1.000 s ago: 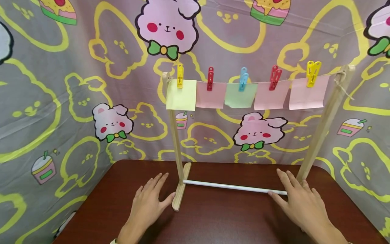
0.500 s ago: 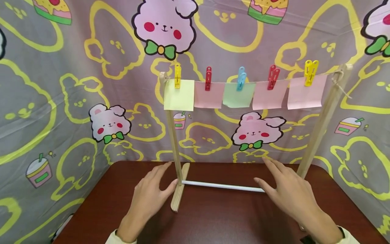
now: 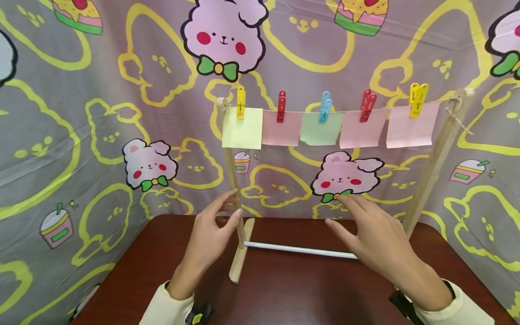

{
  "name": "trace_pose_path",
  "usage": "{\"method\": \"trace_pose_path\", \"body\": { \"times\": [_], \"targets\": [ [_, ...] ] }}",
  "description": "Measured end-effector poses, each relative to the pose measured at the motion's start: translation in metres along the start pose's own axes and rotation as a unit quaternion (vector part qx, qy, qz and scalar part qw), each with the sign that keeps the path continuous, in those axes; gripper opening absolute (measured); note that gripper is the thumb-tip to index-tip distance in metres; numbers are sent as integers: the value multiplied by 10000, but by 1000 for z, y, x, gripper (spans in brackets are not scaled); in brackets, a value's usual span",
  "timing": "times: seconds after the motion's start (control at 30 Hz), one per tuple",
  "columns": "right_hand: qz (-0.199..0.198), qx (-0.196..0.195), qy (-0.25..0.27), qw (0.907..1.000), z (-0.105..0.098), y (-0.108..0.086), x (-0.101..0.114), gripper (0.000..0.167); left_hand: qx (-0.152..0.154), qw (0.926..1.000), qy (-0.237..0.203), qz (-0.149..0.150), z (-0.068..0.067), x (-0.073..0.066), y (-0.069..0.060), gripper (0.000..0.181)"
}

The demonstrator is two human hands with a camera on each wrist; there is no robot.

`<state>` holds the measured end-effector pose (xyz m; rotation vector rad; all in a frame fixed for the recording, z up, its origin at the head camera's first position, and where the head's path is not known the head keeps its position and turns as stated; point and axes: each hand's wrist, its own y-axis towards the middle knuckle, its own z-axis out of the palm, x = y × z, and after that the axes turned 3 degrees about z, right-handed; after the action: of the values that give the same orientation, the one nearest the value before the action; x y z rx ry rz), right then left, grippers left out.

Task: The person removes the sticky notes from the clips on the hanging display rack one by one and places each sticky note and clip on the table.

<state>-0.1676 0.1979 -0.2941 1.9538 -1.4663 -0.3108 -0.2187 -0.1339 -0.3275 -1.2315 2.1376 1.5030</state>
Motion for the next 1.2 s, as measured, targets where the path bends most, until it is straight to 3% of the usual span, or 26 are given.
{"method": "trace_pose_path", "body": {
  "times": [0.13,0.3,0.53,0.97,1.2],
  "targets": [
    [-307,-329,180,9988,-3,10,7,52,-72,9968,-774,-167,0,-6,13,48],
    [-706,-651,380,9947,-9,25,15,49,-79,9872,-1538,-413,0,-14,26,46],
    [-1060,-646,1005,9872,-19,47,24,51,-184,9597,-2772,-417,-1,-20,40,41],
    [-1481,-277,1525,9767,-31,80,60,45,-319,9326,-3528,-684,3,-34,63,35],
    [-1625,-232,2013,9657,-36,100,76,38,-584,9079,-4043,-937,7,-42,76,33]
  ]
}}
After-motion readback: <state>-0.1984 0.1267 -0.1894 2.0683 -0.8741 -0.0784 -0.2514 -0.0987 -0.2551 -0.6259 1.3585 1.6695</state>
